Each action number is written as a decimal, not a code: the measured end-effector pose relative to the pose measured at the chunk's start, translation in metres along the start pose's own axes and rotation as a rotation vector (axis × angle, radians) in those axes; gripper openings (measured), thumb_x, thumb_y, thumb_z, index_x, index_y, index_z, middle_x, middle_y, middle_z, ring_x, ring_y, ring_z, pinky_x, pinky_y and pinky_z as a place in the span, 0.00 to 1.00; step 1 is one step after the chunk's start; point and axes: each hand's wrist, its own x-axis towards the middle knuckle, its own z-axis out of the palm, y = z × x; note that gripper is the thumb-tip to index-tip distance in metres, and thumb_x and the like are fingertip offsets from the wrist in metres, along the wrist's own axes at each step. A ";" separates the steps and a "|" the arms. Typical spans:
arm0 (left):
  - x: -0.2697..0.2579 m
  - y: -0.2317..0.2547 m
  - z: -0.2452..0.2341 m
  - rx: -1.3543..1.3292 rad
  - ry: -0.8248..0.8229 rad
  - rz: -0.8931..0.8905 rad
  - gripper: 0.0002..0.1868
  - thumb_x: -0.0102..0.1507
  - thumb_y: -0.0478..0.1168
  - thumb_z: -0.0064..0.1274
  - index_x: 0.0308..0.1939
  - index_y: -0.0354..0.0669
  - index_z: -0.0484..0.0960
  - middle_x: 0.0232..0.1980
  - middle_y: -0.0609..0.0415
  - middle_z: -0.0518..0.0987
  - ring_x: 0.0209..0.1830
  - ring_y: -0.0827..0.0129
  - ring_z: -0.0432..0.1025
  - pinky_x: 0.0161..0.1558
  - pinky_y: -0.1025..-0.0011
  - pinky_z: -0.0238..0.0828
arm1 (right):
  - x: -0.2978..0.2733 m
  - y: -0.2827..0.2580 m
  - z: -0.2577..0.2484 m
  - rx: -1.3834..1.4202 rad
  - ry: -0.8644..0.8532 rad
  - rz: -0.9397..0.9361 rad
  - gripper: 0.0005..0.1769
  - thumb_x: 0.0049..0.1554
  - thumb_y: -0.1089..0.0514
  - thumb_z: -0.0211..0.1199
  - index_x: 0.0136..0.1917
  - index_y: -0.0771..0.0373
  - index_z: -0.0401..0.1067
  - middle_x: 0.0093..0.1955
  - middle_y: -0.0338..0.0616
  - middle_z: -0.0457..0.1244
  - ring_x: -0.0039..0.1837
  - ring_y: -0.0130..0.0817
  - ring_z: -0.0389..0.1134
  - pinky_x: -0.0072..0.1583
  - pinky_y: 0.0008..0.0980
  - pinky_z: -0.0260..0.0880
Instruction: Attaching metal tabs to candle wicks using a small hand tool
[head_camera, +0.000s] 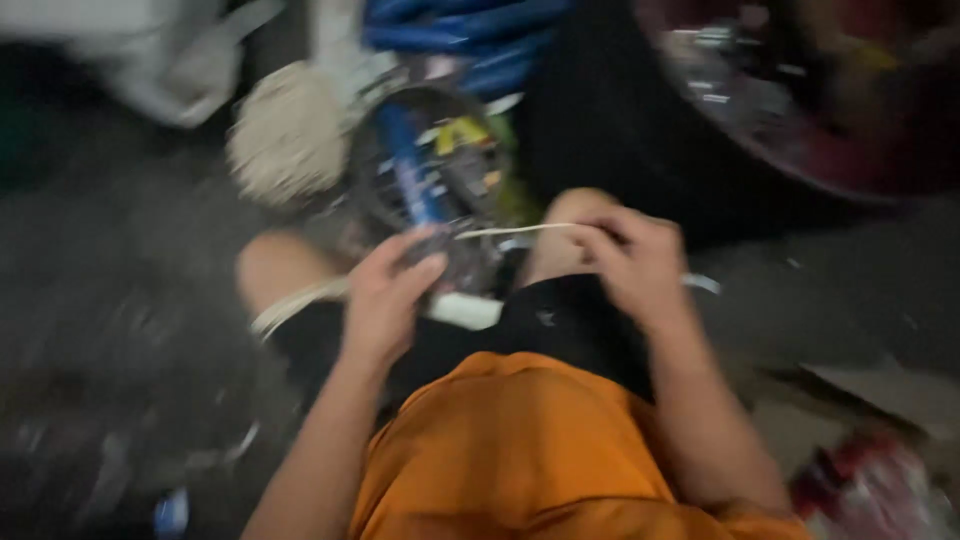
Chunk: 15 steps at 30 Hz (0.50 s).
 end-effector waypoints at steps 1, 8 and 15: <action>0.002 0.003 0.004 -0.005 0.054 0.037 0.17 0.59 0.31 0.65 0.52 0.34 0.84 0.44 0.45 0.83 0.32 0.67 0.79 0.35 0.67 0.83 | -0.001 -0.017 -0.008 -0.017 -0.062 -0.086 0.05 0.58 0.61 0.74 0.49 0.60 0.82 0.39 0.45 0.72 0.42 0.43 0.75 0.47 0.39 0.74; -0.004 0.012 0.032 -0.216 0.116 -0.014 0.11 0.62 0.30 0.63 0.47 0.30 0.81 0.34 0.42 0.83 0.29 0.56 0.83 0.29 0.66 0.85 | -0.014 -0.117 0.012 0.178 -0.229 -0.332 0.06 0.57 0.67 0.70 0.48 0.60 0.82 0.46 0.40 0.71 0.43 0.36 0.73 0.51 0.37 0.75; -0.010 -0.019 0.042 -0.293 0.071 -0.058 0.14 0.62 0.30 0.64 0.49 0.26 0.82 0.25 0.54 0.74 0.24 0.66 0.80 0.27 0.69 0.83 | -0.002 -0.097 0.039 0.116 -0.110 -0.374 0.02 0.60 0.68 0.69 0.47 0.66 0.81 0.44 0.46 0.68 0.39 0.43 0.70 0.40 0.38 0.71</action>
